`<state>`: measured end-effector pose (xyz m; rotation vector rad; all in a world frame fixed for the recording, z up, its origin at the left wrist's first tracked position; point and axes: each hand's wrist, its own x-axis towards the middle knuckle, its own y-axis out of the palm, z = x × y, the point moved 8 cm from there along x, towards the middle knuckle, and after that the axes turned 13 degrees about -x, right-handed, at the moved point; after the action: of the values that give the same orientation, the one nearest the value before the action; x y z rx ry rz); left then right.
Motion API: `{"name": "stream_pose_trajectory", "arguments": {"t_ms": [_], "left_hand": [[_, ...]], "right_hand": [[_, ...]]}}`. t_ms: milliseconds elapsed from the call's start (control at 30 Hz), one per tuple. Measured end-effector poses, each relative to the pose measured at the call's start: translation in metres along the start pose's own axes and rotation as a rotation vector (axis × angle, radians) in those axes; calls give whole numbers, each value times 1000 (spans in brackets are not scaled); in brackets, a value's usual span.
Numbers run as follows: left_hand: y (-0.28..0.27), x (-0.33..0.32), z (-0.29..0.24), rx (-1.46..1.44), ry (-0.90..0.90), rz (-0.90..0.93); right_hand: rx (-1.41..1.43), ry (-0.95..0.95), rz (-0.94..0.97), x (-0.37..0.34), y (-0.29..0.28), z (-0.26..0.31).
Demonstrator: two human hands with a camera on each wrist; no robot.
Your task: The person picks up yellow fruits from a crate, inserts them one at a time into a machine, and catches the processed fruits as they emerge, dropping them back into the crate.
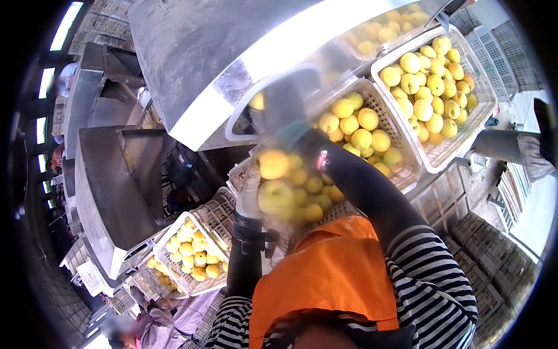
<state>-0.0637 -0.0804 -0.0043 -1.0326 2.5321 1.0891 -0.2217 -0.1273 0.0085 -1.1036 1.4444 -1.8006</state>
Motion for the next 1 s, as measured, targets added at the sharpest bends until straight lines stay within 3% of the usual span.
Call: {"name": "stream_pose_trajectory", "arguments": {"t_ms": [33, 67, 133, 167, 233, 267, 367, 400, 433, 500, 567, 600, 633, 700, 767, 833, 900, 933, 1000], "left_hand": [[0, 0, -4, 1, 4, -6], [4, 0, -10, 8, 37, 45], [17, 0, -28, 118, 97, 179], [18, 0, -33, 114, 104, 179], [24, -4, -48, 668, 349, 144], [11, -6, -33, 465, 251, 53], [13, -5, -33, 409, 308, 40], [-6, 3, -12, -136, 88, -74], [-17, 7, 0, -298, 74, -169], [-22, 11, 11, -394, 107, -202], [-22, 16, 16, -503, 108, -162], [-23, 17, 18, -617, 110, -129], [-28, 15, 21, -614, 109, -142], [-33, 21, 24, -688, 139, -136], [-32, 23, 28, -724, 149, -92], [-37, 25, 24, -639, 231, -130], [-18, 16, 6, -617, 300, -146], [-14, 14, 2, -593, 307, -166], [-6, 7, 0, -510, 299, -193]], "right_hand": [[-200, -40, 315, 4, 5, 1], [-198, -47, 313, -1, -14, -4], [562, -279, -245, -38, -96, -14], [998, -254, -21, -56, -79, -18], [958, -359, 3, -82, -94, -7], [962, -328, 67, -94, -88, -4], [911, -120, 93, -92, -79, -11], [764, -59, -73, -83, -90, -15], [616, -88, -327, -79, -80, -18], [491, -17, -210, -44, -37, -15], [330, 24, -344, -20, -17, -8], [326, 70, -193, -11, -4, -7], [335, 71, -184, -5, -24, -5], [-93, -152, 280, 7, -24, 13], [-202, -158, 222, 4, -31, 13], [405, -231, -500, -29, -105, -1], [1052, -228, -92, -63, -98, -2], [1050, -237, -85, -72, -114, 4], [1337, -89, 410, -86, -114, 22]]}}
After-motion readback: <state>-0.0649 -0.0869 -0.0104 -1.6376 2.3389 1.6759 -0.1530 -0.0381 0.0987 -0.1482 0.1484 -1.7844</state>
